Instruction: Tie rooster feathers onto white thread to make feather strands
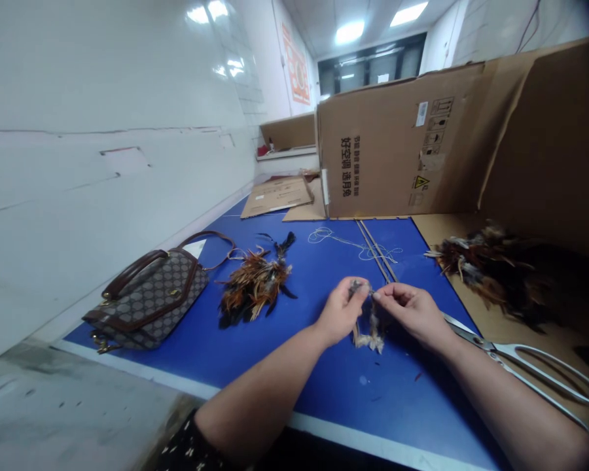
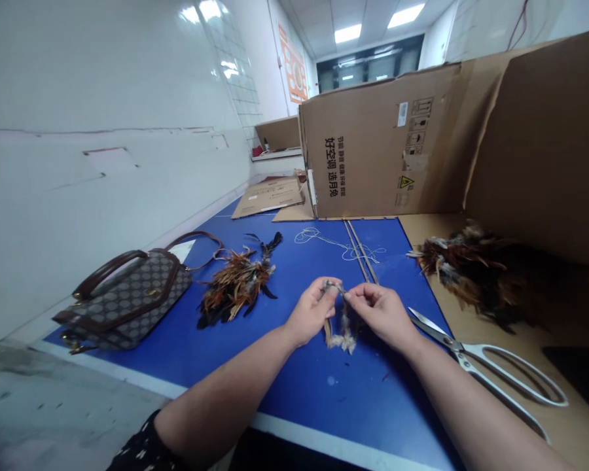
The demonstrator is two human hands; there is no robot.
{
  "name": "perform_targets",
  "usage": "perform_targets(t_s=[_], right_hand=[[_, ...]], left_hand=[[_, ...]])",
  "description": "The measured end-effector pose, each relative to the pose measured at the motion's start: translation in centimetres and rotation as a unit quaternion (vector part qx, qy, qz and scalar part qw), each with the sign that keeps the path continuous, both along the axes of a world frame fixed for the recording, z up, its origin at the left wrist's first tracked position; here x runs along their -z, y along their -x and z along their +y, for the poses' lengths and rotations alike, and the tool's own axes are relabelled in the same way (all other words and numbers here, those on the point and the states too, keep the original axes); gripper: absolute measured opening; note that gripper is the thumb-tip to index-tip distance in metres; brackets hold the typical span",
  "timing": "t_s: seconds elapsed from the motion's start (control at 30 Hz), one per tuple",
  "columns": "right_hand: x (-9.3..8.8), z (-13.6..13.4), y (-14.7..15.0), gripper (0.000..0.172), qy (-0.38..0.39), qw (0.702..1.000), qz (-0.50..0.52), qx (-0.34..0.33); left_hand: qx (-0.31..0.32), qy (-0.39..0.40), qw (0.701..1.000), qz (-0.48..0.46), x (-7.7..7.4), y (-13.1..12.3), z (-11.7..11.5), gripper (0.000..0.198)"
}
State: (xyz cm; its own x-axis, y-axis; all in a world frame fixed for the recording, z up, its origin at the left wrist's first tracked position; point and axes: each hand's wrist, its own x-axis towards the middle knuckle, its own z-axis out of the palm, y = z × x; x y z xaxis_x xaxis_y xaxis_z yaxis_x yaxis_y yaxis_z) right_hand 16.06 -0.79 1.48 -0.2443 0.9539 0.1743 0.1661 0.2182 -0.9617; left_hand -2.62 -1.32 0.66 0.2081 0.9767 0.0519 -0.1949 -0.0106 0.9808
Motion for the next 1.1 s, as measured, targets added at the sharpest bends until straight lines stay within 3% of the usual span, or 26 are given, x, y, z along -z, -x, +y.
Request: perform_targets(t_s=[0.13,0.27,0.4,0.6,0.87,1.03,1.1], right_hand=[[0.0,-0.4,0.7,0.046,0.016,0.999,0.025,-0.028],[0.2,-0.6,1.2,0.045,0.022,0.998,-0.022,-0.055],[0.3,-0.6,1.2,0.045,0.019,0.993,-0.081,-0.081],[-0.1,-0.9,1.3,0.043,-0.024,0.993,-0.098,-0.055],[0.9,-1.6,2.8,0.035,-0.119,0.986,-0.114,-0.029],[0.8,-0.9,1.9,0.036,-0.102,0.990,-0.095,0.004],[0.7,-0.8,1.7,0.036,-0.108,0.990,-0.086,0.016]], left_hand=[[0.010,-0.038,0.999,0.026,0.3,-0.6,-0.5,0.046],[-0.035,-0.038,0.997,0.054,0.7,-0.5,-0.4,0.043],[-0.074,-0.043,0.996,0.000,0.2,0.4,0.2,0.044],[-0.131,-0.060,0.988,-0.063,-1.0,1.5,0.8,0.044],[-0.087,-0.067,0.992,-0.063,-0.5,0.3,0.0,0.042],[-0.232,-0.105,0.961,-0.105,-1.1,1.9,1.5,0.040],[-0.232,-0.095,0.963,-0.103,-1.3,2.4,1.8,0.039]])
